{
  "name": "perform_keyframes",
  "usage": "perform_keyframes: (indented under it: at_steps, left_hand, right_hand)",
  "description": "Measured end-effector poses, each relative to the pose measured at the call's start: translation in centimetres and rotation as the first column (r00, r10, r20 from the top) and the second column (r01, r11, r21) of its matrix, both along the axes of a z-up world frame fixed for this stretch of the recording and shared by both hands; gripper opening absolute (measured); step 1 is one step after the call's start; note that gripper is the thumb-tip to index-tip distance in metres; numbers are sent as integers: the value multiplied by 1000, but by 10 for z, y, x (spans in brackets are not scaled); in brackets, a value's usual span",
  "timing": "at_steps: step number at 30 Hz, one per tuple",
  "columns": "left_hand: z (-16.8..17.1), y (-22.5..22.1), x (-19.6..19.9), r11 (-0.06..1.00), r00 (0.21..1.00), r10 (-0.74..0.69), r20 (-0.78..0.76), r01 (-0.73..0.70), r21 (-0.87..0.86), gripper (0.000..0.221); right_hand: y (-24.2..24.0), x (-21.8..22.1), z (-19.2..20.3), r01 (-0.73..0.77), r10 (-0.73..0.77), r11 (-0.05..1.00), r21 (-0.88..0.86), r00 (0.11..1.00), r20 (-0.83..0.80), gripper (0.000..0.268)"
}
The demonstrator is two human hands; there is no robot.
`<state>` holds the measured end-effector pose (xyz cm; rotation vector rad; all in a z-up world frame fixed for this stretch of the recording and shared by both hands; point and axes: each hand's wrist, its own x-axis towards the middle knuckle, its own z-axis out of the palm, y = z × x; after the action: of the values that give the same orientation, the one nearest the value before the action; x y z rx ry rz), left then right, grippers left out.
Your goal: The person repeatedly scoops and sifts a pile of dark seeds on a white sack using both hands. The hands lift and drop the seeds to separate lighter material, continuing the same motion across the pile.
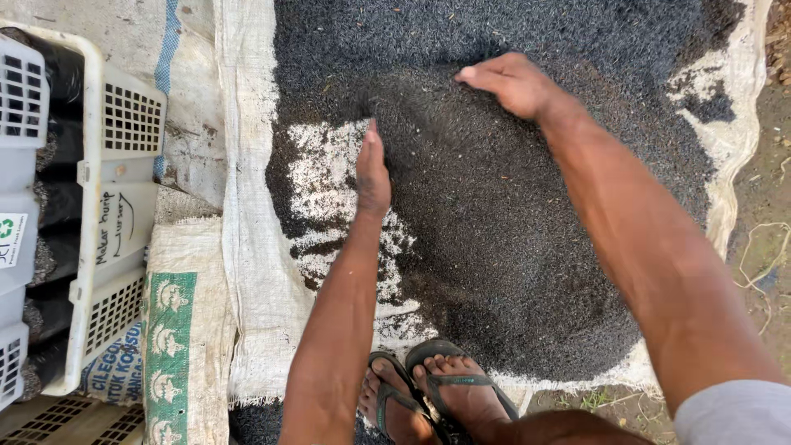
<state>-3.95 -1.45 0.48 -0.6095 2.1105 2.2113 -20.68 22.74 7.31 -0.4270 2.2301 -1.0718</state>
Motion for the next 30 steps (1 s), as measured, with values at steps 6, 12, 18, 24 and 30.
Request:
perform_keyframes:
  at_steps: [6,12,18,24,30]
  left_hand:
    - [7,43,27,969,938,-135,319,57,239,110]
    - [29,87,92,849,975,-125,182,10,528,86]
    - [91,151,130,847,959,-243,-144,282,451,52]
    - [156,187,122,871,725,-475,-498,467,-152,47]
    - [102,90,70,955,922,-67,-381,-52,-293,24]
  right_hand:
    - [-12,13,-28,-213,164,939,270,968,191,78]
    - [20,52,-21,-366,279,902,227,899,338,83]
    - [121,106,41,-313,244,942,125,889,387,56]
    - [193,97,59,-46,89,857,-514,994,60,38]
    - [163,31,4,380,-370,867,-323,924,93,44]
